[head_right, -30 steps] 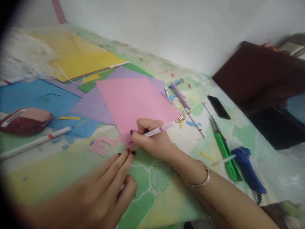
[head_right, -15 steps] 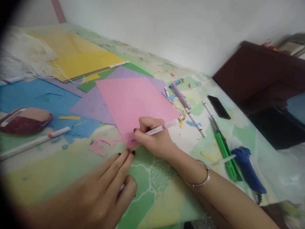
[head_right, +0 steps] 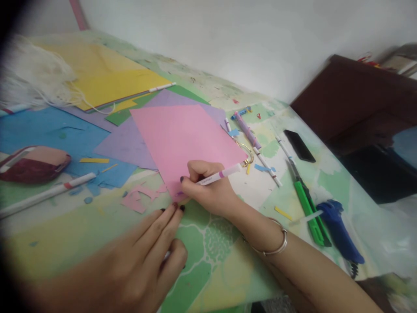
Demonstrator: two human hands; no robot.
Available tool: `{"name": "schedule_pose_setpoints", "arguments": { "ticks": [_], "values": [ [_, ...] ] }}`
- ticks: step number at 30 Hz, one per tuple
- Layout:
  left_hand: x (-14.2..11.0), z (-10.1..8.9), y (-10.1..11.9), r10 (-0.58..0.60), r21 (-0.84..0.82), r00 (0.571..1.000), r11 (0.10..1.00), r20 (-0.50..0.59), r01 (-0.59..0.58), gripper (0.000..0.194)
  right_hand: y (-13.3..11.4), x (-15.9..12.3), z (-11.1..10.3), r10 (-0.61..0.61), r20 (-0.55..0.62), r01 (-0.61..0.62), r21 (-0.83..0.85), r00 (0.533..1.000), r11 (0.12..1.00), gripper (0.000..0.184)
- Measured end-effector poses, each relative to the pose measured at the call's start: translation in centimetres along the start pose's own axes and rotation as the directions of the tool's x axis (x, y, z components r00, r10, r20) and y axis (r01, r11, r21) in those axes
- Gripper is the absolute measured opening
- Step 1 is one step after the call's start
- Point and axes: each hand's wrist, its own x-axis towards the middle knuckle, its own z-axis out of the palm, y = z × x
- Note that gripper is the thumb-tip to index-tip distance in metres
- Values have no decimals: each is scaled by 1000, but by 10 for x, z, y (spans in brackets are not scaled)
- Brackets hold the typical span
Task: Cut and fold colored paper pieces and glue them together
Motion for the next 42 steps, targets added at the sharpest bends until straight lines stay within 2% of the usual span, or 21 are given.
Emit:
{"name": "schedule_pose_setpoints", "arguments": {
  "ticks": [9, 13, 26, 34, 42],
  "values": [
    [-1, 3, -2, 37, 42, 998, 999, -48, -35, 25, 0, 0, 0, 6, -7, -5, 17, 1000, 1000, 34],
    [-1, 1, 0, -5, 32, 1000, 999, -16, 5, 26, -1, 1, 0, -9, 0, 9, -8, 1000, 1000, 35],
    [-3, 3, 1, 34, 28, 999, 999, -31, -33, 27, 1, 0, 0, -30, -49, 30, 15, 998, 999, 34],
    [-1, 2, -1, -6, 18, 999, 1000, -39, 7, 27, 0, 0, 0, -15, -20, 15, -10, 1000, 1000, 34],
    [-2, 1, 0, 8, 27, 999, 1000, -31, -7, 28, 0, 0, 0, -11, -9, 11, -23, 1000, 1000, 34]
  ]
}}
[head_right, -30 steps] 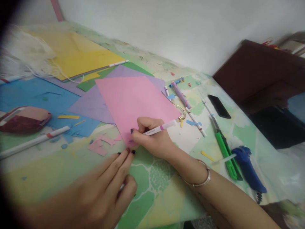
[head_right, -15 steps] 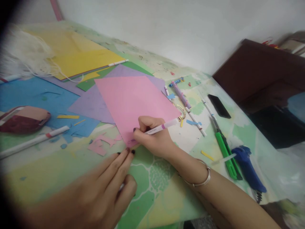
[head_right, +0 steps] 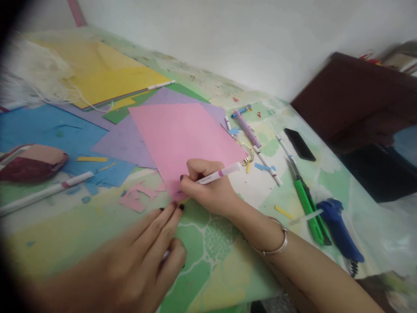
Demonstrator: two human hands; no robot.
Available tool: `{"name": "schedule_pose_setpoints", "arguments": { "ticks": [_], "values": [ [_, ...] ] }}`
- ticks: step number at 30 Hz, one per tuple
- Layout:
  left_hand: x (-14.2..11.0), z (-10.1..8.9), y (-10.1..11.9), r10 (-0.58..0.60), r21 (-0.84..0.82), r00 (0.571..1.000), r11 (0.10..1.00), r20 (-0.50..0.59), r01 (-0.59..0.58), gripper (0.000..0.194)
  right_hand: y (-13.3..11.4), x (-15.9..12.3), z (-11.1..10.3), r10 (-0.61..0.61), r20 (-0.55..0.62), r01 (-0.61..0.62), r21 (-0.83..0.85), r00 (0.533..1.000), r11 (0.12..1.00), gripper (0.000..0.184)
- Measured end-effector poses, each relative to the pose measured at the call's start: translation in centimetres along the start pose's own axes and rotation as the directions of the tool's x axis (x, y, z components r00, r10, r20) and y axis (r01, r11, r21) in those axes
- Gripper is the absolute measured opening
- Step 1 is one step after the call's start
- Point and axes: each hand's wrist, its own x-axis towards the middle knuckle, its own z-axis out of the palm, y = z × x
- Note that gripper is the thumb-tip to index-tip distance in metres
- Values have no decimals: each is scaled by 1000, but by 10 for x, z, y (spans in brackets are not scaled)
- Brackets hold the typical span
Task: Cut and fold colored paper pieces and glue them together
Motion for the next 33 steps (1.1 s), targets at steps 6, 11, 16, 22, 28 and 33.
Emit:
{"name": "schedule_pose_setpoints", "arguments": {
  "ticks": [6, 11, 16, 22, 28, 33],
  "values": [
    [2, 2, -2, 17, 9, 1000, 1000, -3, -17, 26, 1, 1, 1, -20, -22, 20, -16, 1000, 1000, 34],
    [3, -1, -1, -7, -4, 1000, 1000, 17, 7, 26, 1, 2, 0, -43, -61, 41, -24, 997, 999, 34],
    [0, -1, 1, -10, -15, 1000, 1000, 15, 11, 24, 0, 1, 1, -24, -48, 24, 3, 999, 1000, 34],
    [0, 0, 1, -15, -14, 1000, 1000, 20, 15, 23, 0, 0, 1, -3, -6, 3, -13, 1000, 1000, 34],
    [1, -1, 1, -13, -15, 1000, 1000, 13, 13, 22, 0, 1, 1, -36, -23, 35, -35, 999, 999, 34],
    [1, -1, 1, -19, -2, 1000, 1000, 24, 19, 21, 1, 1, 0, -57, -42, 56, -34, 997, 998, 34]
  ]
}}
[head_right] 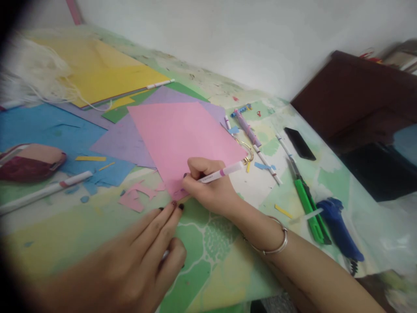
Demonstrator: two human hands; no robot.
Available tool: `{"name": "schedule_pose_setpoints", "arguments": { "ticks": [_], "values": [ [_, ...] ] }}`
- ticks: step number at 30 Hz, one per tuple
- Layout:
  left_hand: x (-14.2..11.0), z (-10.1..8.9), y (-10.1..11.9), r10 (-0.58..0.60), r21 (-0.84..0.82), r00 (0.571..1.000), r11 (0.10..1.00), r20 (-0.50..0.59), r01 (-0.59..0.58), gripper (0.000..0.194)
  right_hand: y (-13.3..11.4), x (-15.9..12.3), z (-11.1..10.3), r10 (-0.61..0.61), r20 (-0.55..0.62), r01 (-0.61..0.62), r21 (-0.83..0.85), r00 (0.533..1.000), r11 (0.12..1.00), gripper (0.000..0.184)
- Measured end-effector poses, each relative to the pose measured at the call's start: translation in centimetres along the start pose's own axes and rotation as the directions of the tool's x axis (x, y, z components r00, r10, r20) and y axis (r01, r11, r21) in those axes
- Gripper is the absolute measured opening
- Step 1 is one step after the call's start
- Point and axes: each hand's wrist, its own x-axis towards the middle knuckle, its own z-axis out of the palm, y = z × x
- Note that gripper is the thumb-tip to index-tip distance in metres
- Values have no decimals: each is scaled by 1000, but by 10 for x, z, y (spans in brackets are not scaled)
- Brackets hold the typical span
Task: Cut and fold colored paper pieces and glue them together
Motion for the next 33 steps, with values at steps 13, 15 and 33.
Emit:
{"name": "schedule_pose_setpoints", "arguments": {
  "ticks": [13, 15, 33],
  "values": [
    [-1, 1, 1, 0, 16, 1000, 1000, -8, 0, 22, -2, -1, 1, 13, -4, -13, -39, 1000, 999, 34],
    [-1, 0, 0, 2, 16, 1000, 1000, -3, -1, 23, -2, -1, 0, 9, 0, -9, -44, 1000, 999, 34],
    [0, 0, -1, 20, -15, 1000, 1000, -10, -20, 24, -1, -1, 1, 24, -34, -23, 29, 999, 999, 34]
  ]
}}
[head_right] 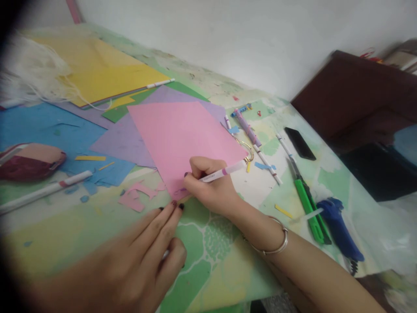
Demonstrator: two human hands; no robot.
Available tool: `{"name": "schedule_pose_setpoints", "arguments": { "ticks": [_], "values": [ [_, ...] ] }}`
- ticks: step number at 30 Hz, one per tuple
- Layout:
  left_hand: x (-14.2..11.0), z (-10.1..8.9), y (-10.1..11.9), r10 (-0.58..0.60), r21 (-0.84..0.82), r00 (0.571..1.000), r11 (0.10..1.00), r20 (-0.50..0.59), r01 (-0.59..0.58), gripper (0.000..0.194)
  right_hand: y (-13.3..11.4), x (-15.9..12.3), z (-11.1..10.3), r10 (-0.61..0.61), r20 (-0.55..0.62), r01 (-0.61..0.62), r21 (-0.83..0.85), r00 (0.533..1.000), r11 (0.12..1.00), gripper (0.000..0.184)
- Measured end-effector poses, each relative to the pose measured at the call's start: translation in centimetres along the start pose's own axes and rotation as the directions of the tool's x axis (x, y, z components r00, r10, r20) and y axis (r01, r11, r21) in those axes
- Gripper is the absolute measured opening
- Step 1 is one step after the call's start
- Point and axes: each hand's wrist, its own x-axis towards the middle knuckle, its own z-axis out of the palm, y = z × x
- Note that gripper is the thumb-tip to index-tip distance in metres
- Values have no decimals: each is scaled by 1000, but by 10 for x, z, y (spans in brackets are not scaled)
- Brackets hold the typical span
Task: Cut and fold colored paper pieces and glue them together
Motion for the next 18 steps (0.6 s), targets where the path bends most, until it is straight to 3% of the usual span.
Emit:
{"name": "schedule_pose_setpoints", "arguments": {
  "ticks": [7, 18],
  "values": [
    [-1, -1, 0, -16, 4, 1000, 1000, 10, 16, 22, 0, 0, -1, -31, 32, 32, -50, 999, 998, 34],
    [0, 0, 0, -4, 21, 1000, 1000, 11, 4, 26, 0, 0, 0, 16, 22, -16, 29, 1000, 999, 35]
  ]
}}
